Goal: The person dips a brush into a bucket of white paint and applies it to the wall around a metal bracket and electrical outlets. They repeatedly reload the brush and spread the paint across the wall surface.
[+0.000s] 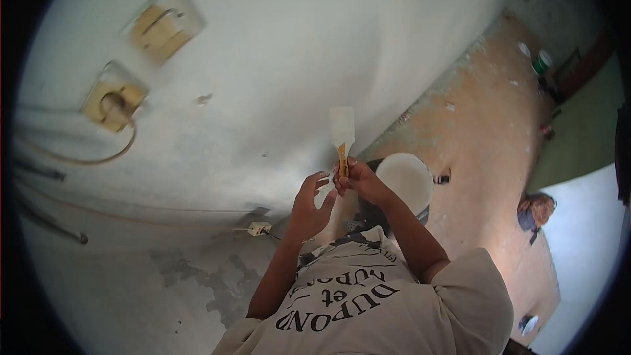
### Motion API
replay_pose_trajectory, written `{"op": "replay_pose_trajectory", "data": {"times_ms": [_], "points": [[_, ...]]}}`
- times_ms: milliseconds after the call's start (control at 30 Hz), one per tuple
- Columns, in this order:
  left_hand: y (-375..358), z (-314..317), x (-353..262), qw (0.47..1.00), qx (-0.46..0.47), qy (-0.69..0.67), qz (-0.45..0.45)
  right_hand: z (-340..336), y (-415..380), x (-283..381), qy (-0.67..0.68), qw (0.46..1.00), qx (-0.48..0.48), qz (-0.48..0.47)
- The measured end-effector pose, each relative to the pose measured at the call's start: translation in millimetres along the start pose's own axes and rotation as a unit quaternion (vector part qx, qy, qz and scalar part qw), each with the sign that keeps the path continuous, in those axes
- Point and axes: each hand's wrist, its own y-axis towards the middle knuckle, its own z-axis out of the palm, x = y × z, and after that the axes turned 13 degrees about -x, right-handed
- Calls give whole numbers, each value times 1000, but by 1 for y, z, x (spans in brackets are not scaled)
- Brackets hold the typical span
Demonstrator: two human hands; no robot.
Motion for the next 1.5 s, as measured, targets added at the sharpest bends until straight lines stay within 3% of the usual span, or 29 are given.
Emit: {"op": "replay_pose_trajectory", "data": {"times_ms": [133,400,467,567,667,1067,1133,1267,1333,1433,1500], "points": [[-9,-27,-15,988,-145,1,57,58,-3,14,-23,998,50,21],[-33,-75,-22,967,-249,-33,39,120,-2,4,-11,990,137,37],[-38,-84,-19,963,-264,-27,39,134,-3,6,-50,991,120,35],[-44,-93,-9,958,-270,-80,57,149,-3,5,-12,989,144,38],[-50,-102,-7,954,-272,-92,83,166,-6,10,-59,989,132,-3],[-77,-126,-5,937,-229,-263,-8,202,-10,-3,-29,990,140,-12],[-76,-126,14,915,-279,-275,100,212,-10,-8,-62,991,118,-27],[-84,-141,13,915,-300,-240,125,225,-9,-25,-93,986,112,-77],[-96,-152,-7,928,-238,-288,21,236,-15,-31,-135,978,115,-113],[-103,-158,-7,931,-257,-256,-36,252,-21,-41,-189,960,115,-174],[-108,-163,-10,934,-265,-238,-16,258,-21,-42,-202,953,115,-197]]}}
